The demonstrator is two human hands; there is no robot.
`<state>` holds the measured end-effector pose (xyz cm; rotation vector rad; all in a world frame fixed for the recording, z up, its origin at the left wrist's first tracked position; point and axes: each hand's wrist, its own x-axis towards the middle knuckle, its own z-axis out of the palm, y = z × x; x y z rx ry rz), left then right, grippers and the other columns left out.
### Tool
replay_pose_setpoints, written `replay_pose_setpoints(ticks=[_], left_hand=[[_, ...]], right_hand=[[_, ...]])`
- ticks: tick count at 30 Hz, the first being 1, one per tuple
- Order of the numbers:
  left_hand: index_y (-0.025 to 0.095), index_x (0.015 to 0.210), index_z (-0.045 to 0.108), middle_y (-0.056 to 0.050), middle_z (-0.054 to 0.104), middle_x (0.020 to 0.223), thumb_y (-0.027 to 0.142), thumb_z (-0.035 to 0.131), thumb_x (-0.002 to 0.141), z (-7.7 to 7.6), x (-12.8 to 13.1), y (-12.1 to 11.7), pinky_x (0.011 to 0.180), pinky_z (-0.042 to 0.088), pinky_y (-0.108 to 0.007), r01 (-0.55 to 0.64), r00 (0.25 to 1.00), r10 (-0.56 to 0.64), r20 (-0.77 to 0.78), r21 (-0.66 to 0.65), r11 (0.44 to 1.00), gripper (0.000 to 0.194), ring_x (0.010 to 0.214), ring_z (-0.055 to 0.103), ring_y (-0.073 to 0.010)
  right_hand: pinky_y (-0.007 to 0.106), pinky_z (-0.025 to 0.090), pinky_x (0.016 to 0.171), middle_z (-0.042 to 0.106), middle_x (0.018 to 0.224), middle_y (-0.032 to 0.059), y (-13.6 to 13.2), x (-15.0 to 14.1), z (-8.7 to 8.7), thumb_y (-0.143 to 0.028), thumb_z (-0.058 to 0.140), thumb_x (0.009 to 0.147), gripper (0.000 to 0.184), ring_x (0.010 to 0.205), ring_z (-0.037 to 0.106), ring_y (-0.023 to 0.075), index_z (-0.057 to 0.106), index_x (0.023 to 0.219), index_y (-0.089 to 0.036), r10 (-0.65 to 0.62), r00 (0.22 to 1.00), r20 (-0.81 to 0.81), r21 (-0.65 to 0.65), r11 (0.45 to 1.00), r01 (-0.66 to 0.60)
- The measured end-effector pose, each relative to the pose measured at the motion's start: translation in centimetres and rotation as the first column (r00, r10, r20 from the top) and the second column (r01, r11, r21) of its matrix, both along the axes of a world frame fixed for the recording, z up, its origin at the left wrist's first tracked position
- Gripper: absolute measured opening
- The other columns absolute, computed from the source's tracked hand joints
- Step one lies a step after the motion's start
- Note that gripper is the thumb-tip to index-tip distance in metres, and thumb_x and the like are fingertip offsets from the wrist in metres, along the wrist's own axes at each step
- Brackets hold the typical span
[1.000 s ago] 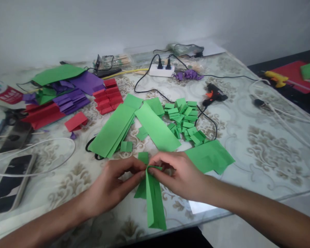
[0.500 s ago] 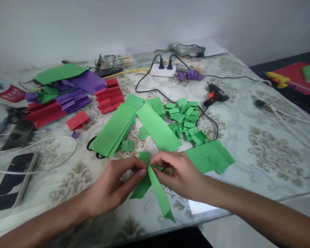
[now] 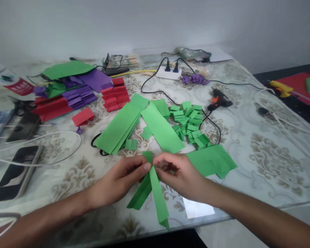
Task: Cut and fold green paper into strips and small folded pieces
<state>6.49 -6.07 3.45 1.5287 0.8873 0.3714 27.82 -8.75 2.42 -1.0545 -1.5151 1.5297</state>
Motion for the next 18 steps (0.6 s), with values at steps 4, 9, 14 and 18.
replay_pose_setpoints(ticks=[4, 9, 14, 18], left_hand=[[0.017, 0.082, 0.059, 0.001, 0.05, 0.074, 0.048, 0.047, 0.105, -0.2, -0.1, -0.4, 0.063, 0.039, -0.027, 0.015, 1.0, -0.014, -0.01, 0.049, 0.999, 0.04, 0.071, 0.046, -0.0143], [0.017, 0.082, 0.057, 0.002, 0.048, 0.074, 0.048, 0.046, 0.106, -0.3, -0.2, -0.6, 0.063, 0.038, -0.027, 0.026, 0.999, -0.024, -0.022, 0.07, 0.997, 0.041, 0.071, 0.045, -0.0138], [0.018, 0.076, 0.051, 0.003, 0.043, 0.07, 0.045, 0.044, 0.107, -0.1, -0.3, -0.7, 0.061, 0.037, -0.026, 0.036, 0.997, -0.027, -0.071, 0.133, 0.991, 0.042, 0.067, 0.042, -0.0126], [0.018, 0.079, 0.055, 0.002, 0.049, 0.07, 0.041, 0.043, 0.108, 0.3, -0.3, -0.8, 0.061, 0.038, -0.027, 0.072, 0.993, -0.052, -0.102, 0.2, 0.977, 0.039, 0.067, 0.047, -0.0135]], right_hand=[[0.018, 0.043, 0.059, 0.059, 0.069, -0.0038, -0.2, 0.0, -0.1, -0.015, 0.065, 0.09, 0.006, 0.061, 0.052, 0.0073, 0.066, 0.085, -0.015, -0.004, 0.997, 0.083, 0.118, 0.993, -0.006], [0.018, 0.043, 0.059, 0.06, 0.072, -0.0026, -0.4, 0.1, 0.0, -0.018, 0.063, 0.093, 0.007, 0.064, 0.054, 0.0079, 0.067, 0.088, -0.015, 0.019, 1.0, 0.017, 0.1, 0.995, -0.021], [0.018, 0.038, 0.053, 0.057, 0.066, -0.0034, -0.3, 0.2, 0.5, -0.02, 0.069, 0.091, 0.012, 0.059, 0.05, 0.0075, 0.068, 0.081, -0.014, 0.001, 0.997, -0.08, -0.037, 0.999, -0.004], [0.018, 0.035, 0.051, 0.054, 0.062, -0.0044, -0.2, 0.1, 0.9, -0.02, 0.073, 0.088, 0.013, 0.056, 0.045, 0.0066, 0.069, 0.078, -0.013, 0.011, 0.991, -0.13, -0.098, 0.995, -0.024]])
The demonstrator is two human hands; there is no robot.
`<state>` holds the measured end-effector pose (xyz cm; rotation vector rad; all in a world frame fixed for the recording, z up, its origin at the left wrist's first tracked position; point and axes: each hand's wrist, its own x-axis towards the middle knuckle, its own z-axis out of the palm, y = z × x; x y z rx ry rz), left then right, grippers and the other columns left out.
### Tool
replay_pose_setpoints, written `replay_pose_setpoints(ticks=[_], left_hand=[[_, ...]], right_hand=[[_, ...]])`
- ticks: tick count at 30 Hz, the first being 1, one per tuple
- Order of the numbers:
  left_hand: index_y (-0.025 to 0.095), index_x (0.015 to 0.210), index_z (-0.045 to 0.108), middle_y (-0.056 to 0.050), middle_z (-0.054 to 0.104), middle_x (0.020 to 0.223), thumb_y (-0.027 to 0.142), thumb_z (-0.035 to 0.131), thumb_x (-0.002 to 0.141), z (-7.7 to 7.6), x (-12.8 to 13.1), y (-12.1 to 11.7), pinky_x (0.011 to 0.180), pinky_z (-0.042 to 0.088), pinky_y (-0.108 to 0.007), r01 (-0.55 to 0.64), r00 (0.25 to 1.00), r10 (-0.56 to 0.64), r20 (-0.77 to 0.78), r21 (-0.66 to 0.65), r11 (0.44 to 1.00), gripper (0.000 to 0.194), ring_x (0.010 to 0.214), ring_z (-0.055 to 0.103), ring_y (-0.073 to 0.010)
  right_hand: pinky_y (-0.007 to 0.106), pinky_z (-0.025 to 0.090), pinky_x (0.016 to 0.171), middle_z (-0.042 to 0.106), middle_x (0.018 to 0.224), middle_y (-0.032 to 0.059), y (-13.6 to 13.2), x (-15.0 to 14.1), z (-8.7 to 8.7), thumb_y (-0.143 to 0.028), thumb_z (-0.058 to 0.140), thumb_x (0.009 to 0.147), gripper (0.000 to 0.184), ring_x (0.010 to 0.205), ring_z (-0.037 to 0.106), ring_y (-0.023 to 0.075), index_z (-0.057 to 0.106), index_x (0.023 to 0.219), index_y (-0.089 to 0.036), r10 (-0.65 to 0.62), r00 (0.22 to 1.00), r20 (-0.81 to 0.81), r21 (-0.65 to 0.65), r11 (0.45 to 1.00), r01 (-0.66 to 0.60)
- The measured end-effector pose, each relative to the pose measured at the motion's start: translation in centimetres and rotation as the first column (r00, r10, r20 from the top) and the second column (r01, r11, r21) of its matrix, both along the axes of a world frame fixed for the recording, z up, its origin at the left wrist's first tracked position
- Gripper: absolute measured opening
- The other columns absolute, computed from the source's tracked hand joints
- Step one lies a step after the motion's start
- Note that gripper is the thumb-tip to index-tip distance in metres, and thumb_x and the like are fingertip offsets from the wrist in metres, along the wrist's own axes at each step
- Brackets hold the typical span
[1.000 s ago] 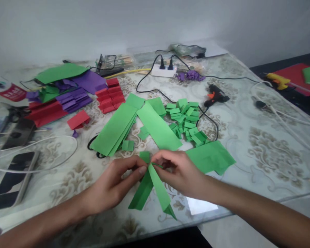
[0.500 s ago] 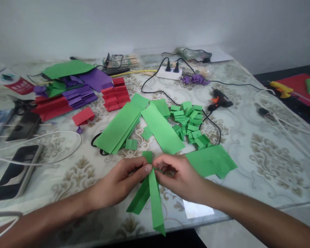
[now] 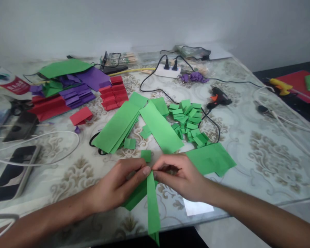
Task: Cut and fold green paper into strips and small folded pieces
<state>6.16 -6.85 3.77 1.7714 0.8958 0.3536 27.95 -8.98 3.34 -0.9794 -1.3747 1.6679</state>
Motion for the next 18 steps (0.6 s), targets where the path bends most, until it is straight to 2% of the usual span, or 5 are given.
replay_pose_setpoints(ticks=[3, 8, 18], left_hand=[[0.017, 0.084, 0.06, 0.0, 0.054, 0.072, 0.04, 0.044, 0.107, 0.24, -0.1, 0.05, 0.062, 0.04, -0.028, 0.014, 1.0, -0.014, 0.011, 0.023, 1.0, 0.036, 0.069, 0.05, -0.0149], [0.017, 0.082, 0.059, 0.0, 0.054, 0.073, 0.04, 0.044, 0.108, 0.33, -0.31, 0.04, 0.062, 0.041, -0.027, 0.0, 1.0, 0.0, -0.012, 0.021, 1.0, 0.038, 0.068, 0.05, -0.0141], [0.017, 0.094, 0.064, -0.001, 0.063, 0.081, 0.033, 0.046, 0.107, 0.42, -0.21, 0.05, 0.067, 0.045, -0.025, -0.003, 1.0, 0.001, 0.031, 0.08, 0.997, 0.027, 0.073, 0.056, -0.0139]], right_hand=[[0.018, 0.036, 0.051, 0.057, 0.064, -0.0034, 0.05, 0.0, 0.08, -0.022, 0.074, 0.088, 0.013, 0.056, 0.047, 0.0068, 0.072, 0.079, -0.013, -0.006, 1.0, -0.003, 0.0, 1.0, 0.006], [0.02, 0.04, 0.055, 0.065, 0.069, 0.0001, 0.13, 0.01, -0.4, -0.026, 0.076, 0.086, 0.013, 0.061, 0.054, 0.0091, 0.075, 0.081, -0.014, -0.047, 0.998, 0.039, 0.008, 0.999, 0.047], [0.021, 0.041, 0.053, 0.062, 0.063, -0.0036, 0.29, -0.33, -0.59, -0.03, 0.089, 0.074, 0.024, 0.056, 0.053, 0.0089, 0.07, 0.076, -0.016, -0.092, 0.995, -0.033, -0.167, 0.982, 0.085]])
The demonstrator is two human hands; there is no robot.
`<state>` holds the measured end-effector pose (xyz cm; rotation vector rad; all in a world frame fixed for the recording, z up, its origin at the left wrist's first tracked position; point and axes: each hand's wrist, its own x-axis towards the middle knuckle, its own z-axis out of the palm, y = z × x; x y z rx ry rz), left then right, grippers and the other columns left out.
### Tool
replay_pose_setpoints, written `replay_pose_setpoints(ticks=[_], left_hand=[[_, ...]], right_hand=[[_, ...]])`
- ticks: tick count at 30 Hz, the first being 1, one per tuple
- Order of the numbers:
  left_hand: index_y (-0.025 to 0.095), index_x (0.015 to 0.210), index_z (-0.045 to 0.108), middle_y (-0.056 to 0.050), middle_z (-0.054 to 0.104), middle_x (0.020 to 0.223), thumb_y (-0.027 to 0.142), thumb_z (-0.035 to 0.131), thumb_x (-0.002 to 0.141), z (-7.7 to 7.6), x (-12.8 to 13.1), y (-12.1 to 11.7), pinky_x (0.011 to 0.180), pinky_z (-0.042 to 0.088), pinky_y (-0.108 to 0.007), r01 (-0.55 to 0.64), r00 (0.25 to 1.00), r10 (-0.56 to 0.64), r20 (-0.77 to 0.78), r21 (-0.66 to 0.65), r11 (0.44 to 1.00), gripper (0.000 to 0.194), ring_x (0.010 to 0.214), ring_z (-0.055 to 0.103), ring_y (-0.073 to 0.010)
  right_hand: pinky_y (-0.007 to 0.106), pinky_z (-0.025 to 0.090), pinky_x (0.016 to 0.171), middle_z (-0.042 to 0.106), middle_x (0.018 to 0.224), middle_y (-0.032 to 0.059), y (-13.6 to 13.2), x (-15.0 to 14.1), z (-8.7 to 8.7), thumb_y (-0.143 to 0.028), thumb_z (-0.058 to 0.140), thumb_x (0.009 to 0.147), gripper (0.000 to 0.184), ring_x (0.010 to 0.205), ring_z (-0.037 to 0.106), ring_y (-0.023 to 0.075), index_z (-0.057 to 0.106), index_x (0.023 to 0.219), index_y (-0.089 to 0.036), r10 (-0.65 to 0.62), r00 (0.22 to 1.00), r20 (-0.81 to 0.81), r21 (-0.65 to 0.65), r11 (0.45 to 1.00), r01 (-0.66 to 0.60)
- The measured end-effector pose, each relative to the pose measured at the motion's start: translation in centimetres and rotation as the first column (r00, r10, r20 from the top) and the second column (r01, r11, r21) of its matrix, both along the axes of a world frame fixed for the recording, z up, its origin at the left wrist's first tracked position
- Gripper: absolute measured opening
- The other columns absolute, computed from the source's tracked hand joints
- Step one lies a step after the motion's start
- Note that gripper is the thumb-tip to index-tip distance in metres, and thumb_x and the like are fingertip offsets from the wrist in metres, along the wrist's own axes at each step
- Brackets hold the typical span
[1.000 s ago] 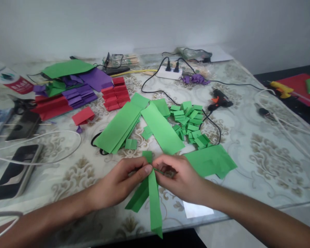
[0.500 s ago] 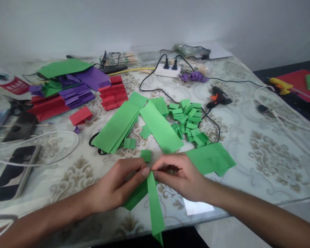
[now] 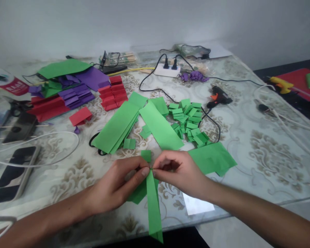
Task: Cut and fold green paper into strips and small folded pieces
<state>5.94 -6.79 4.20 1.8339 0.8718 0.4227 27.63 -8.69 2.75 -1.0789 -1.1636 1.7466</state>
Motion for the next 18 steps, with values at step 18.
replay_pose_setpoints(ticks=[18], left_hand=[[0.017, 0.096, 0.061, -0.001, 0.061, 0.082, 0.025, 0.045, 0.108, -0.26, -0.29, -0.08, 0.069, 0.045, -0.025, 0.073, 0.997, -0.073, 0.003, 0.094, 0.993, 0.021, 0.074, 0.058, -0.013]], right_hand=[[0.023, 0.036, 0.054, 0.061, 0.064, -0.0025, -0.01, -0.05, 0.02, -0.036, 0.09, 0.075, 0.028, 0.058, 0.05, 0.0091, 0.072, 0.076, -0.015, -0.01, 0.998, -0.054, 0.006, 1.0, 0.01]])
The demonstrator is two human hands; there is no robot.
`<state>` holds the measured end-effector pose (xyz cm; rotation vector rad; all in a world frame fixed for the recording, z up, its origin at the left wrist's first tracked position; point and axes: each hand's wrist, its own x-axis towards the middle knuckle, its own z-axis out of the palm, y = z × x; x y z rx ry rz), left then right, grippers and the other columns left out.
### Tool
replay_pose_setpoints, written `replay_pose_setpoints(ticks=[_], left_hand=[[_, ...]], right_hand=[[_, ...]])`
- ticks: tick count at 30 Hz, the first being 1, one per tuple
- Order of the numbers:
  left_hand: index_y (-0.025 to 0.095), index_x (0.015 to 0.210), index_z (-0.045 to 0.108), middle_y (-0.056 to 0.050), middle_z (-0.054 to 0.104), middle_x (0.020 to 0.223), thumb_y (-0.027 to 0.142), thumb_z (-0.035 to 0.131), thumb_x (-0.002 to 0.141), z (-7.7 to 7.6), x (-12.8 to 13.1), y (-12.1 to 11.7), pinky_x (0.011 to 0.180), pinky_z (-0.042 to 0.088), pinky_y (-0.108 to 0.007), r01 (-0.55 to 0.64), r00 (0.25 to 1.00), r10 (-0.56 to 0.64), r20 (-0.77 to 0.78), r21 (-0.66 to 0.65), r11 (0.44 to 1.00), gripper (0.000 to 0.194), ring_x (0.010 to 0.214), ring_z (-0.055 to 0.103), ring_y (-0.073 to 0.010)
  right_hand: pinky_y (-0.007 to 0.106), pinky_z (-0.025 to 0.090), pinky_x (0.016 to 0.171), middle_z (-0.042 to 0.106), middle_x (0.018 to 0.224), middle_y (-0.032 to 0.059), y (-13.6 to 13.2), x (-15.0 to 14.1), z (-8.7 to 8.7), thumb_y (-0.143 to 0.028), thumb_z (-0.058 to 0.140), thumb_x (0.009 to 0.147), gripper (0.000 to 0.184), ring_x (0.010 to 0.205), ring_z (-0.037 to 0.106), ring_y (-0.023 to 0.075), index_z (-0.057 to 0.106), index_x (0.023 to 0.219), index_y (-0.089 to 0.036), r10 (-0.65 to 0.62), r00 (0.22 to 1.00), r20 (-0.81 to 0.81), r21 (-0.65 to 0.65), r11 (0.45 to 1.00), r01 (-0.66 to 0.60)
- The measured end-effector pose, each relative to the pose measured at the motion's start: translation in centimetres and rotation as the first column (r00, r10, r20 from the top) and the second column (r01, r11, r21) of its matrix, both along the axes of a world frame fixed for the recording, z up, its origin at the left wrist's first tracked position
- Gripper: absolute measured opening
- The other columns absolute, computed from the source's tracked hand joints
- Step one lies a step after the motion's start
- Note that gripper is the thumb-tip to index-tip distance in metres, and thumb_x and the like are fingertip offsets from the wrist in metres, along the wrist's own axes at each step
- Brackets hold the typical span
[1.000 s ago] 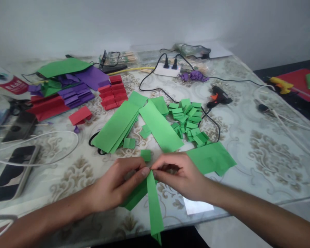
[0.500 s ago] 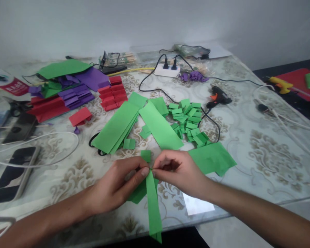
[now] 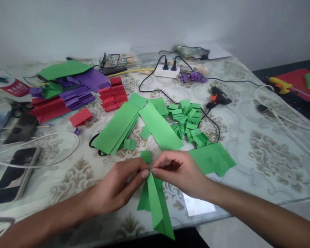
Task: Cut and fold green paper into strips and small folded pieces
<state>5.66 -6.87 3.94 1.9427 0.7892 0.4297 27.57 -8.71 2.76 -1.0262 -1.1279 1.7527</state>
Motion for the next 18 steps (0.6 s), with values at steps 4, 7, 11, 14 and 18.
replay_pose_setpoints(ticks=[4, 7, 11, 14, 18], left_hand=[[0.017, 0.097, 0.059, -0.001, 0.06, 0.083, 0.024, 0.046, 0.107, 0.02, 0.0, 0.05, 0.069, 0.045, -0.025, 0.017, 1.0, -0.018, 0.019, 0.015, 1.0, 0.018, 0.074, 0.057, -0.0133], [0.018, 0.096, 0.058, -0.001, 0.06, 0.082, 0.023, 0.046, 0.106, 0.03, 0.03, 0.09, 0.069, 0.046, -0.025, 0.023, 0.999, -0.024, 0.032, 0.031, 0.999, 0.017, 0.073, 0.057, -0.0133], [0.018, 0.097, 0.059, -0.002, 0.062, 0.082, 0.024, 0.045, 0.107, -0.02, 0.09, 0.12, 0.068, 0.046, -0.025, 0.009, 1.0, -0.01, 0.028, 0.027, 1.0, 0.018, 0.073, 0.058, -0.0141], [0.017, 0.094, 0.059, -0.002, 0.061, 0.08, 0.026, 0.044, 0.107, -0.1, 0.04, 0.09, 0.067, 0.046, -0.025, 0.0, 1.0, 0.0, 0.019, 0.014, 1.0, 0.021, 0.072, 0.058, -0.0142], [0.017, 0.094, 0.059, -0.002, 0.06, 0.08, 0.027, 0.044, 0.107, -0.17, -0.06, -0.03, 0.067, 0.046, -0.026, -0.001, 1.0, 0.001, 0.014, -0.003, 1.0, 0.022, 0.072, 0.057, -0.0142]], right_hand=[[0.022, 0.037, 0.054, 0.06, 0.063, -0.0031, -0.02, 0.06, 0.05, -0.035, 0.089, 0.075, 0.026, 0.057, 0.05, 0.0089, 0.072, 0.076, -0.015, 0.009, 1.0, -0.005, 0.001, 1.0, -0.009], [0.022, 0.037, 0.053, 0.06, 0.063, -0.0034, -0.08, 0.07, 0.11, -0.036, 0.088, 0.076, 0.026, 0.057, 0.05, 0.0088, 0.072, 0.076, -0.016, 0.008, 1.0, 0.014, 0.003, 1.0, -0.008], [0.022, 0.037, 0.052, 0.061, 0.063, -0.0026, -0.16, 0.07, 0.04, -0.039, 0.087, 0.077, 0.027, 0.056, 0.05, 0.0092, 0.073, 0.079, -0.016, 0.008, 0.999, 0.032, 0.005, 1.0, -0.009], [0.022, 0.036, 0.052, 0.062, 0.064, -0.0019, -0.14, 0.1, -0.02, -0.039, 0.087, 0.077, 0.027, 0.057, 0.05, 0.0091, 0.074, 0.08, -0.015, 0.015, 0.999, 0.03, -0.013, 1.0, -0.015], [0.022, 0.035, 0.053, 0.061, 0.065, -0.0016, -0.12, 0.1, 0.01, -0.04, 0.086, 0.079, 0.028, 0.058, 0.049, 0.0089, 0.074, 0.08, -0.015, 0.029, 0.999, 0.025, -0.011, 1.0, -0.028]])
